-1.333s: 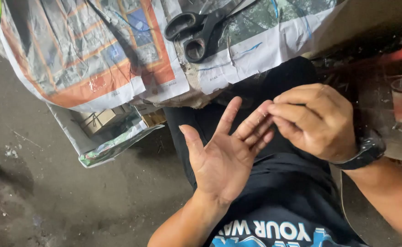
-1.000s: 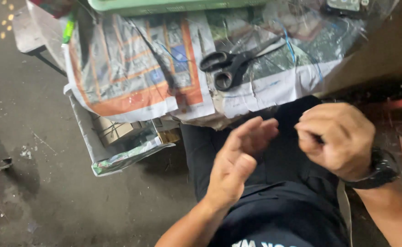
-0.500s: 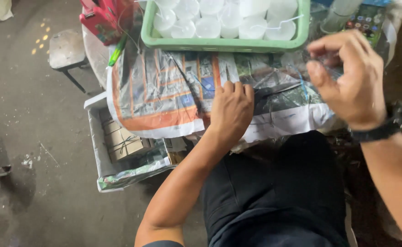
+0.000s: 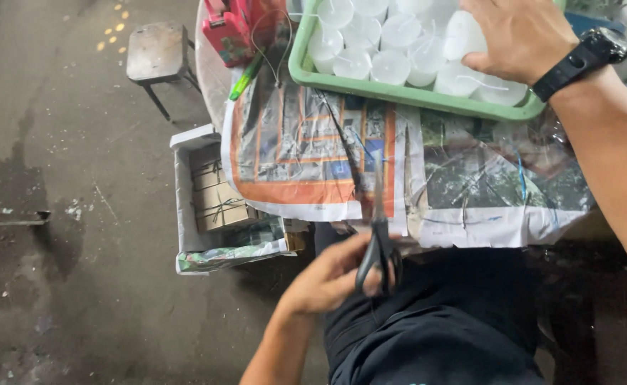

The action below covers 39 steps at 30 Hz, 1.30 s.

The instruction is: Trimming the wicks of small white candles using scissors and organizing them on a table.

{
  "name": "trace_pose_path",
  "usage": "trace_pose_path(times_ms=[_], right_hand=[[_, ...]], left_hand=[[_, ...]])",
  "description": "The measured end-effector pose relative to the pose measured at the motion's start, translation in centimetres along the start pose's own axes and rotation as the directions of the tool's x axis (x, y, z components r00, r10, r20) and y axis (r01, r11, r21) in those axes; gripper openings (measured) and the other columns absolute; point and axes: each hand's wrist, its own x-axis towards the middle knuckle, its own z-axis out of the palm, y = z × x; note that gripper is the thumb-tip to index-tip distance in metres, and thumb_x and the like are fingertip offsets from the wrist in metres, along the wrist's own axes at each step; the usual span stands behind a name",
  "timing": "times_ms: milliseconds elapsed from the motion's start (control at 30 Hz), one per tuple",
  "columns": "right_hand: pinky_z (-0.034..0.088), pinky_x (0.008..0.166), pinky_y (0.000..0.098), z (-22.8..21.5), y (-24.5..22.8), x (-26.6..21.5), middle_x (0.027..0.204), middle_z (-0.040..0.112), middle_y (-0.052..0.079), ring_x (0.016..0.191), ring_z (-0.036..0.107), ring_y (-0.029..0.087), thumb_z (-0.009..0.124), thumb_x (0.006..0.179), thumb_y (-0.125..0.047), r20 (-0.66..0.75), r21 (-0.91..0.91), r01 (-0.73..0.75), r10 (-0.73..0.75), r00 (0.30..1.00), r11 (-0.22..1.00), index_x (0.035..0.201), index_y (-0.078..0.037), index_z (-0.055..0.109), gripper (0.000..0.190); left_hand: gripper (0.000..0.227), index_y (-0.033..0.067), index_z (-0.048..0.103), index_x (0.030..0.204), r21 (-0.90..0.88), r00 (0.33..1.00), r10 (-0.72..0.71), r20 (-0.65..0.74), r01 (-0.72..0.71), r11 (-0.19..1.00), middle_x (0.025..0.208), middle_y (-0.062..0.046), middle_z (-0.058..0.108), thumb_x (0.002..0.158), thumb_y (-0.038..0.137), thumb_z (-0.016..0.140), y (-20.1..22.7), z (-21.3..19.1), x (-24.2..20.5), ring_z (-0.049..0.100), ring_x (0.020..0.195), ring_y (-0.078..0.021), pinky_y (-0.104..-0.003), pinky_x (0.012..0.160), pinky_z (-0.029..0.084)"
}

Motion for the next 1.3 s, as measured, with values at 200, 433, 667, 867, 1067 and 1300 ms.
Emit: trace_pose_path(times_ms=[200, 433, 667, 867, 1067, 1300], right_hand=[[0.037, 0.078, 0.0535, -3.8, -3.1, -2.0, 0.118, 0.045, 0.032, 0.103, 0.042, 0.042, 0.048, 0.081, -0.038, 0.013, 0.44, -0.218, 0.236, 0.972, 0.871, 0.123, 0.009, 0.04, 0.063], [0.056, 0.066, 0.0268, -5.5, -11.9, -9.3, 0.116, 0.049, 0.017, 0.092, 0.056, 0.022, 0.046, 0.087, -0.034, 0.16, 0.964, -0.061, 0.381, 0.911, -0.259, 0.127, -0.021, 0.034, 0.044], [0.043, 0.079, 0.027, -6.9, -14.9, -12.7, 0.121, 0.048, 0.008, 0.102, 0.052, 0.019, 0.057, 0.066, -0.032, 0.577, 0.817, -0.481, 0.43, 0.695, -0.319, 0.123, -0.007, 0.04, 0.065], [0.027, 0.098, 0.0303, -7.7, -14.9, -15.5, 0.131, 0.035, 0.008, 0.117, 0.036, 0.017, 0.04, 0.083, -0.029, 0.428, 0.894, -0.429, 0.523, 0.737, -0.127, 0.126, -0.005, 0.035, 0.05], [0.033, 0.095, 0.0329, -8.8, -14.7, -15.8, 0.126, 0.04, 0.013, 0.116, 0.041, 0.024, 0.057, 0.067, -0.03, 0.395, 0.844, -0.532, 0.589, 0.705, 0.07, 0.122, -0.003, 0.037, 0.065], [0.034, 0.095, 0.032, -8.6, -15.1, -14.6, 0.115, 0.046, 0.014, 0.112, 0.043, 0.024, 0.058, 0.071, -0.023, 0.29, 0.887, -0.434, 0.543, 0.788, 0.156, 0.115, 0.0, 0.042, 0.053]], left_hand=[[0.052, -0.0023, 0.043, 0.114, -0.369, 0.982, -0.166, -0.088, 0.123, 0.921, 0.082, -0.013, 0.057, 0.078, 0.029, 0.062, -3.5, 2.3, -1.7, 0.047, 0.065, -0.0103, -0.019, 0.06, 0.039], [0.043, 0.0016, 0.041, 0.115, -0.227, 0.958, -0.072, -0.278, 0.008, 0.974, 0.084, -0.014, 0.059, 0.082, 0.023, 0.057, -2.8, 3.8, 0.0, 0.05, 0.063, -0.011, -0.02, 0.056, 0.042], [0.033, 0.0078, 0.042, 0.11, 0.022, 0.913, -0.051, -0.404, 0.065, 0.998, 0.083, -0.011, 0.059, 0.08, 0.016, 0.054, -1.2, 4.7, 2.0, 0.05, 0.063, -0.0102, -0.023, 0.055, 0.045], [0.045, 0.0162, 0.055, 0.101, 0.612, 0.855, -0.235, -0.462, 0.499, 0.614, 0.074, -0.001, 0.059, 0.06, 0.032, 0.067, -0.5, 5.2, 4.0, 0.056, 0.07, -0.018, -0.03, 0.064, 0.043], [0.054, 0.0062, 0.047, 0.112, 0.878, 0.969, -0.004, -0.246, 0.225, 0.421, 0.101, -0.008, 0.058, 0.065, 0.025, 0.066, -2.9, 5.7, 3.5, 0.053, 0.086, -0.0267, -0.035, 0.072, 0.042], [0.053, 0.0064, 0.045, 0.113, 0.865, 0.97, -0.04, -0.239, 0.232, 0.445, 0.091, -0.011, 0.059, 0.067, 0.027, 0.062, -1.6, 6.2, 5.0, 0.053, 0.085, -0.0293, -0.037, 0.071, 0.042]])
